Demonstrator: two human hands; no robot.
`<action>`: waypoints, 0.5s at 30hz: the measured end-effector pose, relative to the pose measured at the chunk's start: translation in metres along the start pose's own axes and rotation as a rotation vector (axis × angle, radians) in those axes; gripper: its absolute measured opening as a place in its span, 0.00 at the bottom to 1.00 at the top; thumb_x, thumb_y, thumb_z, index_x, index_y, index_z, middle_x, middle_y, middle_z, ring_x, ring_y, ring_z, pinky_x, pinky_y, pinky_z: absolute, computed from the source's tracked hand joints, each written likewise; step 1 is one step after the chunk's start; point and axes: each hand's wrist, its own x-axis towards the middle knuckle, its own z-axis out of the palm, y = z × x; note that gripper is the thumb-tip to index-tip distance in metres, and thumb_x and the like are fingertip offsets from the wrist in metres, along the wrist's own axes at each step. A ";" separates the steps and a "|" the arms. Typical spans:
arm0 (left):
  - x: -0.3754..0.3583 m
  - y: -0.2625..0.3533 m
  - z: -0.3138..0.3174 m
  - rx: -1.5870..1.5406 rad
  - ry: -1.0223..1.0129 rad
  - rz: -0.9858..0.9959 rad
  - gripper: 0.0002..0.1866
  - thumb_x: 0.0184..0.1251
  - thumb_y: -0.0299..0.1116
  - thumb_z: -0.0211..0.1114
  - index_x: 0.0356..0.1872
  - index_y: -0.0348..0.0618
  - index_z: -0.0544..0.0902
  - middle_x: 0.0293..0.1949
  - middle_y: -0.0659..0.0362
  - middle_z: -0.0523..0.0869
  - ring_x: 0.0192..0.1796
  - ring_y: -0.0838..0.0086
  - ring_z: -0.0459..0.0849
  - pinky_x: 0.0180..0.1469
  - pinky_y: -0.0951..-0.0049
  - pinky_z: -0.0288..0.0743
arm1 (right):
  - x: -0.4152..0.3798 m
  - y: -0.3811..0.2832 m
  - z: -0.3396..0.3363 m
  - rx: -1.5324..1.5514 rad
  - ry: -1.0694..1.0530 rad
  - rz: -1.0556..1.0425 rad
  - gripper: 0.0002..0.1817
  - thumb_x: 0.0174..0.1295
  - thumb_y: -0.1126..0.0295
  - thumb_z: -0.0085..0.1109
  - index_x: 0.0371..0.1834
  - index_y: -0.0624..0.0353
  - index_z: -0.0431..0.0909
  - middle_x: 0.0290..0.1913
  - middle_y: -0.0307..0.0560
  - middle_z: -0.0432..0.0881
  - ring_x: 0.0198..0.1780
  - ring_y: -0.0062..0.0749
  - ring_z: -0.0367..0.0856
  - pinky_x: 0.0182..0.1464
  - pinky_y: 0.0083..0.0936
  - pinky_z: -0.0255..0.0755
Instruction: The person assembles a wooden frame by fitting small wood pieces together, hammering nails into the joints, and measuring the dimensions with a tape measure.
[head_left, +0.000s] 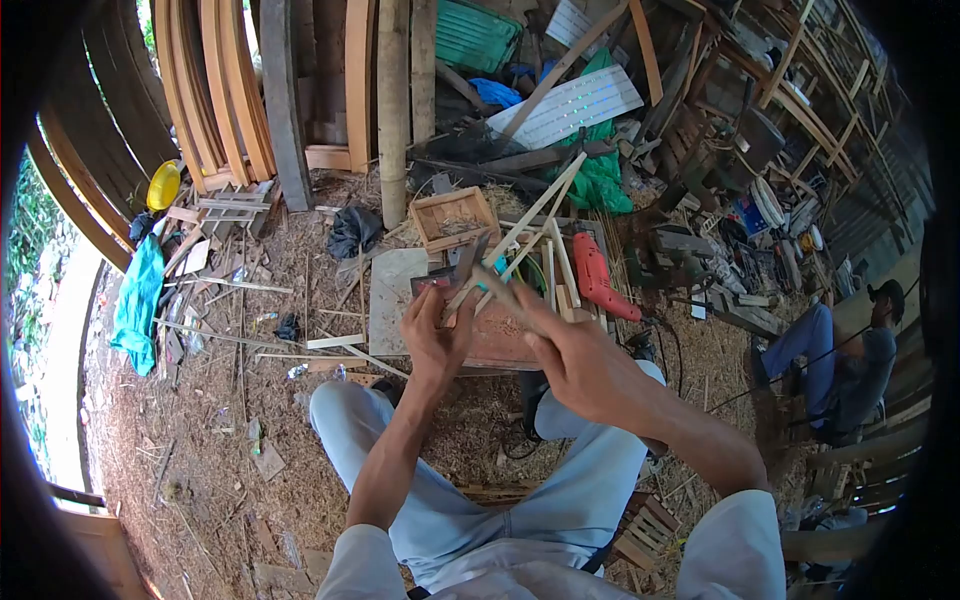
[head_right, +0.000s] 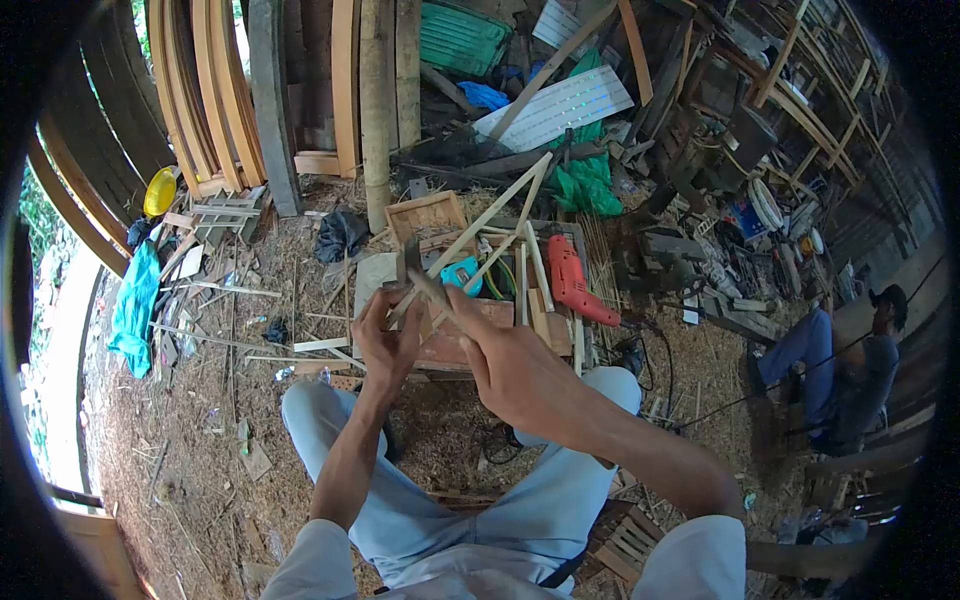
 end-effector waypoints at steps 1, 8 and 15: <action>0.001 0.002 0.001 -0.001 -0.003 -0.001 0.09 0.52 0.26 0.72 0.30 0.36 0.80 0.23 0.52 0.78 0.24 0.59 0.77 0.27 0.65 0.68 | 0.001 0.001 0.002 0.092 0.156 -0.112 0.28 0.69 0.74 0.45 0.72 0.64 0.54 0.34 0.69 0.73 0.31 0.59 0.77 0.37 0.47 0.67; -0.002 -0.003 0.001 0.071 0.002 0.076 0.09 0.52 0.27 0.72 0.30 0.38 0.80 0.24 0.52 0.79 0.26 0.57 0.77 0.29 0.64 0.67 | 0.007 0.018 0.010 0.093 0.146 -0.152 0.29 0.68 0.75 0.46 0.72 0.65 0.55 0.17 0.64 0.74 0.20 0.59 0.77 0.25 0.46 0.67; 0.001 0.006 -0.002 0.098 -0.010 0.045 0.08 0.52 0.27 0.71 0.30 0.37 0.80 0.26 0.52 0.81 0.27 0.57 0.78 0.31 0.64 0.68 | -0.002 0.002 0.003 0.184 0.157 -0.039 0.28 0.68 0.75 0.48 0.72 0.63 0.56 0.27 0.63 0.78 0.23 0.44 0.78 0.29 0.33 0.68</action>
